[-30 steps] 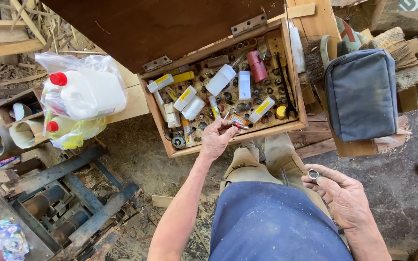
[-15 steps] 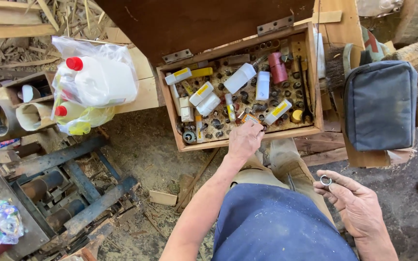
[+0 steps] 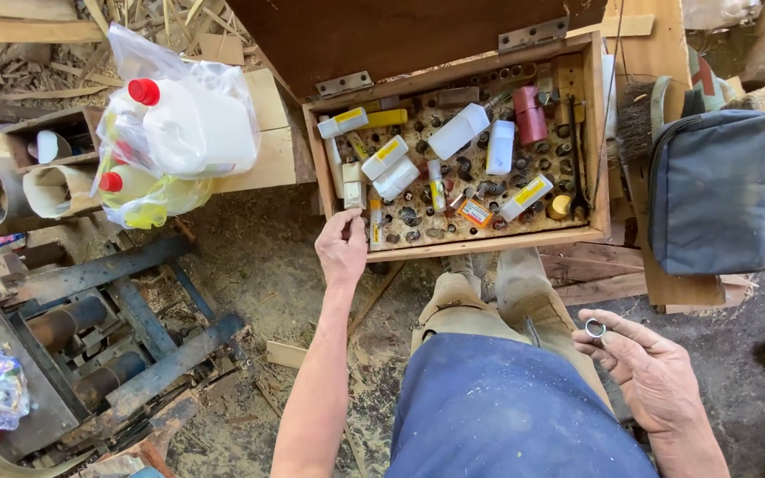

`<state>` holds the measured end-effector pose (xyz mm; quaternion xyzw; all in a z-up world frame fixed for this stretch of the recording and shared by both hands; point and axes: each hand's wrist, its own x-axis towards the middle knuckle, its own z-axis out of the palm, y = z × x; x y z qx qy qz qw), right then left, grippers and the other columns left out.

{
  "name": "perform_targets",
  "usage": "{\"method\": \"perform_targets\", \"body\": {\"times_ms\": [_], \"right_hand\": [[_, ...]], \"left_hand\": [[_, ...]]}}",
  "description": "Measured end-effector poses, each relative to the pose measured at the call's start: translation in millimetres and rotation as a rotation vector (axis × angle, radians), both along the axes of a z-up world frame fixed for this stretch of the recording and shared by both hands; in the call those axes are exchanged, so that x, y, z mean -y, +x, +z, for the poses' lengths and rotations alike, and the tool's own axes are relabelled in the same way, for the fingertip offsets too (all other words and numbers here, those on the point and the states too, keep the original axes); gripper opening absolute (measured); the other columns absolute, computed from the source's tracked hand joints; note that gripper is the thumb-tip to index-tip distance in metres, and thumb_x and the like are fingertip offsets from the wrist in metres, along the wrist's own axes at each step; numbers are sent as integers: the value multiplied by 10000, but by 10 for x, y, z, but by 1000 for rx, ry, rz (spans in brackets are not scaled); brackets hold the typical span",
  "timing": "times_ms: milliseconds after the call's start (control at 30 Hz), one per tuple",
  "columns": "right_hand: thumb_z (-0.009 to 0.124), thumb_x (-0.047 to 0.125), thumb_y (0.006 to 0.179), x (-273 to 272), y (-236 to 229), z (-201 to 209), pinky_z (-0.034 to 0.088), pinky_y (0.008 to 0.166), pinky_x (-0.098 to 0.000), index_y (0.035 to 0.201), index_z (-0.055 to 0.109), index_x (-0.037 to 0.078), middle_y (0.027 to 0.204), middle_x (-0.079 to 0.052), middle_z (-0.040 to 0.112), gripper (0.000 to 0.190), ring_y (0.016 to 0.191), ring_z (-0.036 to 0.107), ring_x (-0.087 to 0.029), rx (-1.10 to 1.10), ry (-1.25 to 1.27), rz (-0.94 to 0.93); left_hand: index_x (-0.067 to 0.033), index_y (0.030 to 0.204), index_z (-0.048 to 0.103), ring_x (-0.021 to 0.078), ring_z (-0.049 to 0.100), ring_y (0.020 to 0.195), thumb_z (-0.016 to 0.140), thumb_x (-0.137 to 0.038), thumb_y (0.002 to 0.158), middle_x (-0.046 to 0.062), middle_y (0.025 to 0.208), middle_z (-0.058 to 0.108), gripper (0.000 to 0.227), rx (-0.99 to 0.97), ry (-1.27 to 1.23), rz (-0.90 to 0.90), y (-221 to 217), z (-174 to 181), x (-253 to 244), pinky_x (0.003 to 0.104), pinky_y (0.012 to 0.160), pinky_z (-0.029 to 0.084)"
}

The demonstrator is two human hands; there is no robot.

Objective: Searching through various storage containers and boxes in a woodworking shop to find specific hardware components and fasteners.

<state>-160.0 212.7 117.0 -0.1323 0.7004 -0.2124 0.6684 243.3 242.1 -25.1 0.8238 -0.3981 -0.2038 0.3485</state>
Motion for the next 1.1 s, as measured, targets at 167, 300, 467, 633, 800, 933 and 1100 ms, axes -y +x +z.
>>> {"method": "perform_targets", "body": {"times_ms": [167, 300, 467, 633, 800, 933, 1100], "right_hand": [[471, -132, 991, -68, -8, -35, 551, 988, -534, 1248, 589, -230, 1291, -329, 648, 299, 1020, 638, -471, 43, -41, -12], [483, -115, 993, -71, -7, -15, 545, 999, -514, 1258, 599, -217, 1292, -317, 655, 307, 1025, 643, -465, 16, -2, -2], [534, -125, 967, -122, -42, -53, 550, 968, -483, 1229, 641, -180, 1246, -292, 689, 288, 1000, 671, -448, 5, -4, 15], [555, -127, 952, -100, -111, -48, 559, 938, -485, 1220, 652, -177, 1205, -309, 700, 289, 973, 678, -450, 3, -10, 1], [576, -118, 948, -121, -217, -124, 560, 917, -464, 1229, 669, -174, 1075, -360, 709, 301, 927, 684, -454, 19, -14, -14], [596, -117, 938, -165, -320, -294, 564, 891, -487, 1222, 663, -169, 994, -406, 693, 296, 903, 683, -489, 45, 3, -51], [616, -101, 920, -191, -327, -415, 597, 892, -544, 1190, 661, -175, 947, -408, 674, 283, 864, 677, -500, 74, -5, -62]], "left_hand": [[-68, 1021, 748, 199, 682, 817, 691, -11, 913, 87, 936, 737, 135, 89, -74, -108, -96, 12, 93, 313, 744, 575], [-83, 1200, 693, 116, 593, 641, 716, -55, 934, 105, 1099, 605, 269, 275, -33, -212, -72, 60, 395, 281, 628, 596], [-203, 1411, 525, 307, 680, 1039, 713, -136, 880, 81, 1399, 525, 568, 347, 348, -441, 43, 18, 865, 469, 734, 593], [-233, 1390, 514, 290, 708, 963, 700, -140, 881, 66, 1268, 623, 551, 339, 462, -439, 79, -60, 1084, 452, 790, 588], [-206, 1374, 549, 299, 686, 1041, 638, -131, 898, 73, 1275, 636, 490, 172, 430, -392, 89, 136, 1089, 505, 894, 548], [-276, 1537, 356, 335, 643, 1096, 686, -385, 858, 130, 1446, 527, 764, 196, 698, -460, -57, 268, 1038, 499, 906, 524], [-259, 1534, 347, 343, 655, 1077, 759, -344, 850, 130, 1307, 636, 803, 207, 680, -392, -95, 80, 1014, 508, 921, 511]]}}
